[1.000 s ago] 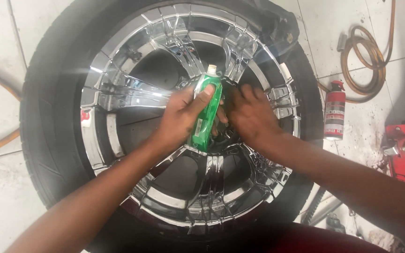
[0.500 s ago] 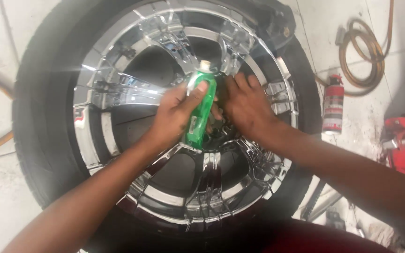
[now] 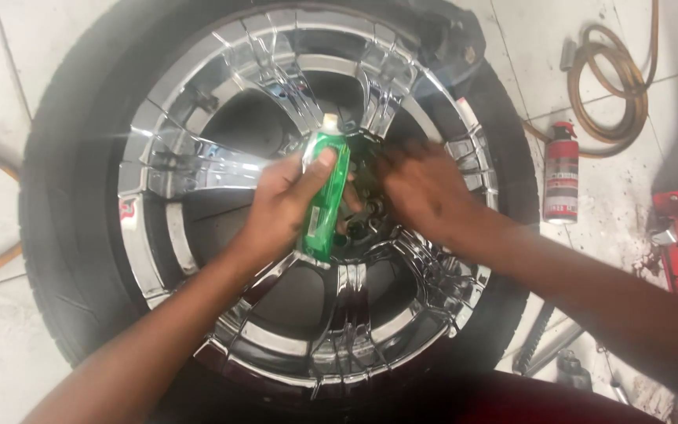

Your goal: Polishing a chrome wheel rim using a cloth and metal polish.

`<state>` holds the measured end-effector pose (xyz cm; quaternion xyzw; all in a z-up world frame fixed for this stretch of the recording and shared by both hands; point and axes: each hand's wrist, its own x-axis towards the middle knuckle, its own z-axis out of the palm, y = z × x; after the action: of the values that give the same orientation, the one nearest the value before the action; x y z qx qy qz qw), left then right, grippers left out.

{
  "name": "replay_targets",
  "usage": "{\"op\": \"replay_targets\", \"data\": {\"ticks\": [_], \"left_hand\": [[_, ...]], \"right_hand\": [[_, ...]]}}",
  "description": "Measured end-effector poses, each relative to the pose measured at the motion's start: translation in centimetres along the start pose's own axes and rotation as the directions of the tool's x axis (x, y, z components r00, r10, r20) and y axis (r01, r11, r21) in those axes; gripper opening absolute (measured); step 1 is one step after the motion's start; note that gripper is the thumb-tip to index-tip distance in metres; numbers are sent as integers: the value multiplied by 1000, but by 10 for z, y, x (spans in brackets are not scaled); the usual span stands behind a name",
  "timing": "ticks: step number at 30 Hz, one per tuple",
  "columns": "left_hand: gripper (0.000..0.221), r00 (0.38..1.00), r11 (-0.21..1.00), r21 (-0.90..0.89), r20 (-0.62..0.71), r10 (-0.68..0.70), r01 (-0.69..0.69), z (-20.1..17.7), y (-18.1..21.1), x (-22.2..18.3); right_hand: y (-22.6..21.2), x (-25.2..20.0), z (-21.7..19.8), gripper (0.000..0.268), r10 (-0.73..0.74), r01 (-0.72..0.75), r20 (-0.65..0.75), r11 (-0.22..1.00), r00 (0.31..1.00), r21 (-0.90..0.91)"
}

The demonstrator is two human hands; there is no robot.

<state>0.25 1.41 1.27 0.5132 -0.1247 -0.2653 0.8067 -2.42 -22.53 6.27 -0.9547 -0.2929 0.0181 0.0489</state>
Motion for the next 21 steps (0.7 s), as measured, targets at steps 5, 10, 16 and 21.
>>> {"op": "replay_targets", "data": {"ticks": [5, 10, 16, 21], "left_hand": [[43, 999, 999, 0, -25, -32, 32, 0, -1, 1], [39, 999, 1000, -24, 41, -15, 16, 2, -5, 2], [38, 996, 997, 29, -60, -63, 65, 0, 5, -4], [37, 1000, 1000, 13, 4, -19, 19, 4, 6, 0]], "right_hand": [[11, 0, 25, 15, 40, -53, 185, 997, 982, 64], [11, 10, 36, 19, 197, -153, 287, 974, 937, -169], [8, -5, 22, 23, -103, 111, -42, 912, 994, 395], [9, 14, 19, 22, -54, 47, 91, 996, 994, 78]]}}
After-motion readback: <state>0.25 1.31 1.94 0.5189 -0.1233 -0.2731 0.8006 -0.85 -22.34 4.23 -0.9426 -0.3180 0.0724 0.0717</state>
